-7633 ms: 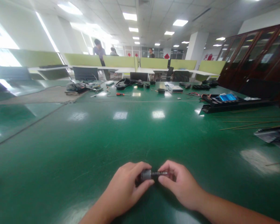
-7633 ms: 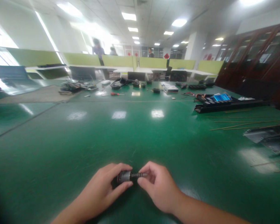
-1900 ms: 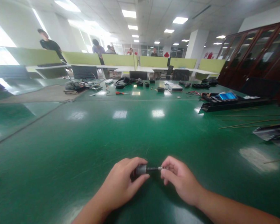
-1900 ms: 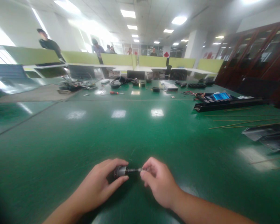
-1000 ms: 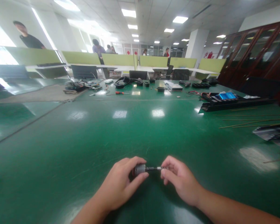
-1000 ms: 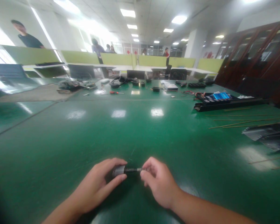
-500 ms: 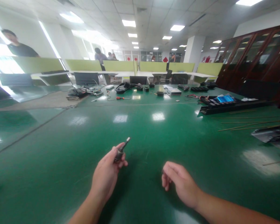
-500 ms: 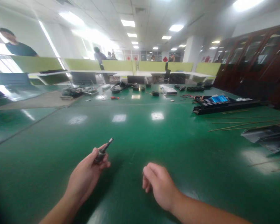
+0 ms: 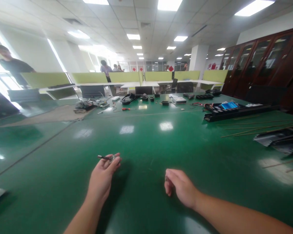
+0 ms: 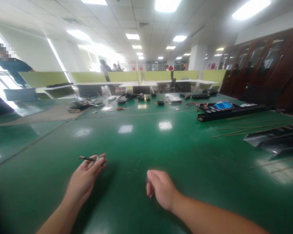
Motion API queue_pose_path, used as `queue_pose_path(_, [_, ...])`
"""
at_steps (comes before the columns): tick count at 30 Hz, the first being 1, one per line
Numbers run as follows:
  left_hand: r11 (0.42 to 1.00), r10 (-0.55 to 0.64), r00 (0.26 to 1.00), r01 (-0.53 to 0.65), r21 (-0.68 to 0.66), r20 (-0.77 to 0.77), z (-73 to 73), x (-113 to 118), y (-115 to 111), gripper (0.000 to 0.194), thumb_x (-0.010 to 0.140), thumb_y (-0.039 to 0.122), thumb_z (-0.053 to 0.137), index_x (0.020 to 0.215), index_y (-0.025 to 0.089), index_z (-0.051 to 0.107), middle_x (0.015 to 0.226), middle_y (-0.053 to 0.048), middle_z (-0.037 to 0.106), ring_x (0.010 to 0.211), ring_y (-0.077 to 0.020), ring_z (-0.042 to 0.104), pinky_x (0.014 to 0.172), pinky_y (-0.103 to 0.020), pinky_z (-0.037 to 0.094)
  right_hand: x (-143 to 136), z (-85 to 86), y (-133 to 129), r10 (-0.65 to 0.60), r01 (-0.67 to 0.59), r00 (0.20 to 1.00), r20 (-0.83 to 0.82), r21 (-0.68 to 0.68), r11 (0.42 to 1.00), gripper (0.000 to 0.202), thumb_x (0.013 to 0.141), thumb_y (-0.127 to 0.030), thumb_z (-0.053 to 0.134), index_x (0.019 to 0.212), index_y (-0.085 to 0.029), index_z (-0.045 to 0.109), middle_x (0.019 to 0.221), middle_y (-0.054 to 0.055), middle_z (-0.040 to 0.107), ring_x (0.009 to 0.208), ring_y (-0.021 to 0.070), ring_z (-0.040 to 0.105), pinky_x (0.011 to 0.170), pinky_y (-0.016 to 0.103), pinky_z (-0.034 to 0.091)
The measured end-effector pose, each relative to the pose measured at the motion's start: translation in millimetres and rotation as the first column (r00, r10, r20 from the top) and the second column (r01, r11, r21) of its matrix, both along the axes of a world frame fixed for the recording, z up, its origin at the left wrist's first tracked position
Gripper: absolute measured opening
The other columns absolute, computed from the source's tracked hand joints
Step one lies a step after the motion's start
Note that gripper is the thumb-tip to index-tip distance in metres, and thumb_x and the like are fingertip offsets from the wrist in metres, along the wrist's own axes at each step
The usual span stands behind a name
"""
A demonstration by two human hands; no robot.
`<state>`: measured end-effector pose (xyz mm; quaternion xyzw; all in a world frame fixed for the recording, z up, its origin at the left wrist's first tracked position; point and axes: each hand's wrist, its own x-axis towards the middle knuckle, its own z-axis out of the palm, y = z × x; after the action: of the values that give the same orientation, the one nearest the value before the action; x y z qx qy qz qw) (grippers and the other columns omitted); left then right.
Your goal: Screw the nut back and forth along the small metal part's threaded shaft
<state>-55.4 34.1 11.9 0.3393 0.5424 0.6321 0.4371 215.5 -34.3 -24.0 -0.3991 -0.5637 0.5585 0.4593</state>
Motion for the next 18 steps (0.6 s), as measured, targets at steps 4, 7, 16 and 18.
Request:
queue_pose_path(4, [0.999, 0.043, 0.988, -0.046, -0.013, -0.15, -3.1, -7.2, 1.9, 0.038, 0.07, 0.029, 0.083, 0.102, 0.019, 0.065, 0.109, -0.007, 0.074, 0.108, -0.0216, 0.067, 0.097, -0.032, 0.053, 1.2, -2.4, 0.8, 0.03, -0.031, 0.998, 0.054, 0.02, 0.999, 0.063, 0.095, -0.071, 0.035, 0.058, -0.021, 0.047, 0.045, -0.002, 0.049, 0.047, 0.0127, 0.048, 0.06, 0.028, 0.042])
queue_pose_path(7, [0.995, 0.083, 0.963, -0.095, -0.033, -0.255, -1.8, -8.5, 1.8, 0.044, 0.067, 0.039, 0.083, 0.102, 0.019, 0.067, 0.104, -0.008, 0.075, 0.113, -0.0265, 0.066, 0.112, -0.044, 0.04, 0.8, -3.8, 2.0, 0.061, -0.063, 0.996, 0.07, 0.018, 0.998, 0.067, 0.091, -0.077, 0.033, 0.054, -0.022, 0.042, 0.042, -0.004, 0.042, 0.042, 0.0117, 0.042, 0.053, 0.027, 0.039])
queue_pose_path(16, [0.986, 0.11, 0.863, -0.156, -0.051, -0.494, 7.9, -24.0, -6.6, 0.052, 0.064, 0.05, 0.076, 0.105, 0.019, 0.067, 0.108, -0.011, 0.075, 0.114, -0.0321, 0.065, 0.109, -0.046, 0.043, -3.1, -6.1, 3.1, 0.103, -0.106, 0.988, 0.119, 0.026, 0.994, 0.069, 0.09, -0.079, 0.033, 0.051, -0.022, 0.04, 0.043, -0.005, 0.038, 0.041, 0.0106, 0.037, 0.049, 0.026, 0.033])
queue_pose_path(18, [0.979, 0.118, 0.82, -0.192, -0.074, -0.56, 12.3, -30.7, -11.3, 0.051, 0.061, 0.052, 0.077, 0.099, 0.02, 0.069, 0.104, -0.012, 0.076, 0.112, -0.0355, 0.065, 0.105, -0.048, 0.045, -5.3, -6.9, 3.7, 0.105, -0.111, 0.985, 0.138, 0.037, 0.993, 0.069, 0.092, -0.077, 0.033, 0.051, -0.022, 0.041, 0.044, -0.005, 0.038, 0.041, 0.0103, 0.036, 0.05, 0.026, 0.031])
